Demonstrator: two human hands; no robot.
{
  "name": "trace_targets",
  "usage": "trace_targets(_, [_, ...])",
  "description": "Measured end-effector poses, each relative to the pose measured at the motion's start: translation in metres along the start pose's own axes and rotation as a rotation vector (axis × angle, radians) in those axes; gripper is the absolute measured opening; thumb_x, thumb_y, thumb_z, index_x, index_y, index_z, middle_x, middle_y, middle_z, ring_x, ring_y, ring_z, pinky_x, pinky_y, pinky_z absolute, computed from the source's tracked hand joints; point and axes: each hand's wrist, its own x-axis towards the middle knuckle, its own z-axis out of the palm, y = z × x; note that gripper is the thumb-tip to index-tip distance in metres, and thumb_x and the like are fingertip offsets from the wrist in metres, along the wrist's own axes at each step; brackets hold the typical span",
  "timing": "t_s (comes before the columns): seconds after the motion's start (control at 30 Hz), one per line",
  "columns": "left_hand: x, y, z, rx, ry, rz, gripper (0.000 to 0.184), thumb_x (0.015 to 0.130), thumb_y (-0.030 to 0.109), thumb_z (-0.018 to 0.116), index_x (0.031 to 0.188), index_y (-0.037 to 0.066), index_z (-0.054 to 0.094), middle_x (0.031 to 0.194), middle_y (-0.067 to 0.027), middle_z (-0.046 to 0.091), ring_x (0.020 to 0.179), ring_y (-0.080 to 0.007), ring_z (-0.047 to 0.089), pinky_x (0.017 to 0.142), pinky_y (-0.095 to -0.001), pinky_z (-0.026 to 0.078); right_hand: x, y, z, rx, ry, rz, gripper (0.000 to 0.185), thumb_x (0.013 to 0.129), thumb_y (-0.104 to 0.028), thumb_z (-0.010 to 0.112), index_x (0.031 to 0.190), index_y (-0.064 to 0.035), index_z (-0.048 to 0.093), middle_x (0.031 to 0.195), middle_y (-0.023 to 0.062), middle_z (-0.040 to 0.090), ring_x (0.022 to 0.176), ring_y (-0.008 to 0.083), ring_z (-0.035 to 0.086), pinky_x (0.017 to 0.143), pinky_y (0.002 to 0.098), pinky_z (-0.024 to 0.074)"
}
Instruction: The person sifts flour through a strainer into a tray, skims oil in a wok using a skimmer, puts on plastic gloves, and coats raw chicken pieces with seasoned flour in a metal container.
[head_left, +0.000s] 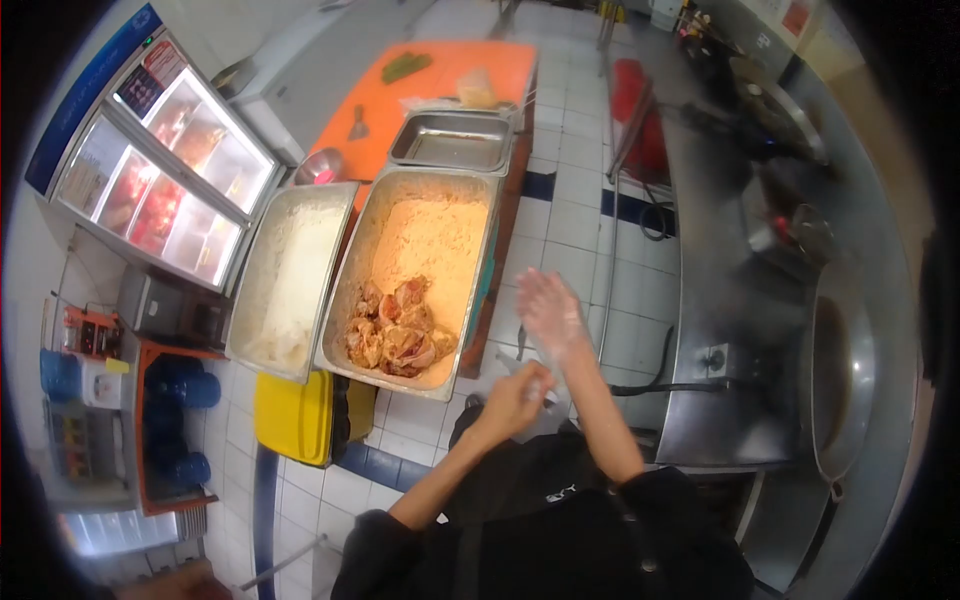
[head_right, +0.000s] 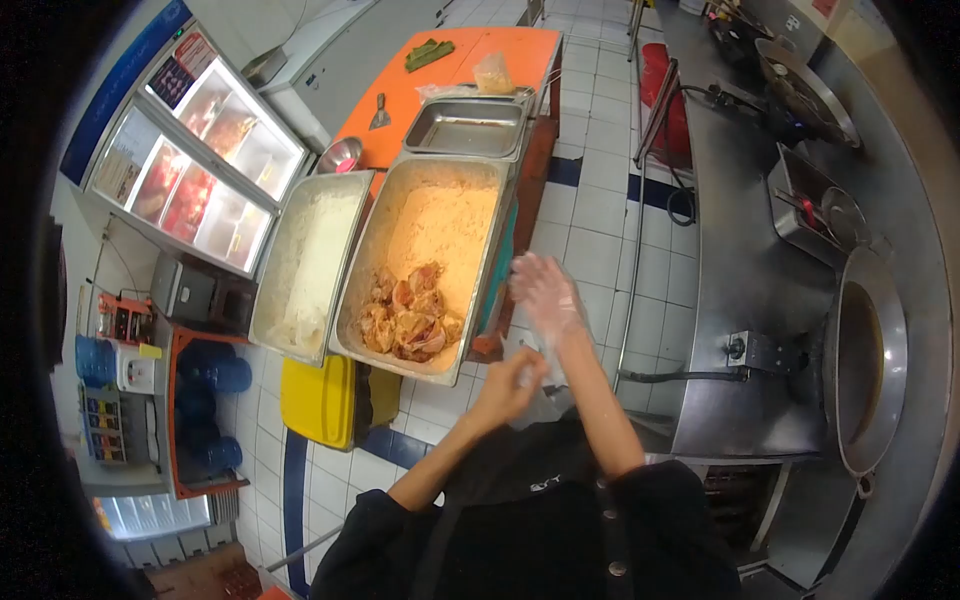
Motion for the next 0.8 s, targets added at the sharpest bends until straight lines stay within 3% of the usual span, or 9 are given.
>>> trace_targets(0.13, [0.006, -0.023, -0.039, -0.182, 0.245, -0.150, 0.019, 0.089, 0.010, 0.062, 0.105, 0.003, 0.057, 0.081, -0.0035, 0.063, 0.071, -0.0102, 0.059, 0.062, -0.0281, 0.047, -0.045, -0.027, 0.013, -0.680, 0.130, -0.031, 0.059, 0.085, -0.051, 0.064, 0.123, -0.0064, 0.059, 0.113, 0.0109, 0.065, 0.107, 0.0241, 0.061, 0.093, 0.0303, 0.0468])
trace_targets(0.2, [0.013, -0.030, -0.051, -0.422, 0.382, -0.135, 0.037, 0.088, 0.008, 0.064, 0.121, 0.001, 0.050, 0.092, -0.0035, 0.063, 0.078, -0.0086, 0.058, 0.067, -0.0233, 0.046, -0.072, -0.030, 0.026, -1.161, -0.137, 0.134, 0.060, 0.084, -0.047, 0.067, 0.124, -0.0031, 0.057, 0.114, 0.0109, 0.063, 0.104, 0.0210, 0.060, 0.091, 0.0305, 0.0457])
trace_targets(0.33, [0.018, -0.023, -0.064, -0.623, 0.210, -0.266, 0.054, 0.087, 0.008, 0.066, 0.134, 0.005, 0.040, 0.109, -0.0088, 0.061, 0.090, -0.0107, 0.059, 0.073, -0.0233, 0.049, -0.074, 0.021, -0.011, -1.112, -0.248, 0.162, 0.036, 0.087, -0.027, 0.069, 0.114, -0.0054, 0.058, 0.099, 0.0002, 0.060, 0.082, 0.0110, 0.057, 0.074, 0.0272, 0.0470])
trace_targets(0.4, [0.020, -0.031, -0.063, -0.568, 0.130, -0.430, 0.056, 0.087, 0.003, 0.065, 0.136, 0.003, 0.038, 0.101, -0.0070, 0.063, 0.086, -0.0105, 0.059, 0.076, -0.0221, 0.048, -0.075, 0.028, -0.017, -0.918, -0.184, 0.129, 0.038, 0.086, -0.032, 0.069, 0.111, -0.0048, 0.060, 0.096, -0.0007, 0.061, 0.082, 0.0110, 0.057, 0.076, 0.0270, 0.0466])
trace_targets(0.5, [0.025, -0.022, -0.045, -0.714, 0.250, -0.330, 0.058, 0.087, 0.005, 0.066, 0.136, 0.003, 0.037, 0.095, -0.0066, 0.065, 0.081, -0.0100, 0.060, 0.070, -0.0229, 0.049, -0.078, 0.022, 0.006, -0.743, 0.055, 0.027, 0.035, 0.085, -0.034, 0.069, 0.102, -0.0040, 0.064, 0.088, -0.0030, 0.059, 0.077, 0.0091, 0.052, 0.073, 0.0261, 0.0448])
trace_targets(0.53, [0.027, -0.012, -0.035, -0.750, 0.337, -0.332, 0.044, 0.088, 0.009, 0.067, 0.127, 0.001, 0.049, 0.085, -0.0042, 0.066, 0.074, -0.0096, 0.060, 0.065, -0.0230, 0.048, -0.080, 0.018, 0.014, -0.761, 0.221, -0.035, 0.030, 0.086, -0.031, 0.068, 0.096, -0.0038, 0.065, 0.083, -0.0045, 0.057, 0.071, 0.0071, 0.049, 0.067, 0.0254, 0.0436])
trace_targets(0.67, [0.018, -0.035, -0.029, -0.586, 0.201, -0.442, 0.026, 0.088, 0.013, 0.069, 0.109, 0.000, 0.061, 0.081, -0.0032, 0.066, 0.073, -0.0101, 0.061, 0.067, -0.0234, 0.048, -0.077, 0.024, -0.008, -0.978, 0.203, -0.191, 0.025, 0.088, -0.028, 0.066, 0.093, -0.0036, 0.066, 0.077, -0.0021, 0.057, 0.067, 0.0076, 0.050, 0.063, 0.0267, 0.0434])
trace_targets(0.77, [0.019, -0.036, -0.025, -0.553, 0.332, -0.574, 0.019, 0.088, 0.017, 0.070, 0.095, 0.000, 0.066, 0.081, -0.0019, 0.065, 0.074, -0.0092, 0.060, 0.067, -0.0222, 0.048, -0.096, 0.015, 0.004, -1.182, 0.191, -0.108, 0.023, 0.090, -0.026, 0.065, 0.091, -0.0024, 0.066, 0.085, 0.0027, 0.063, 0.080, 0.0119, 0.058, 0.074, 0.0276, 0.0465])
trace_targets(0.8, [0.022, -0.036, -0.024, -0.516, 0.345, -0.451, 0.020, 0.088, 0.019, 0.070, 0.094, 0.000, 0.066, 0.079, -0.0011, 0.065, 0.073, -0.0079, 0.059, 0.065, -0.0218, 0.046, -0.099, 0.013, 0.007, -1.193, 0.202, -0.171, 0.025, 0.090, -0.027, 0.065, 0.095, -0.0021, 0.065, 0.089, 0.0048, 0.065, 0.081, 0.0127, 0.058, 0.076, 0.0288, 0.0466])
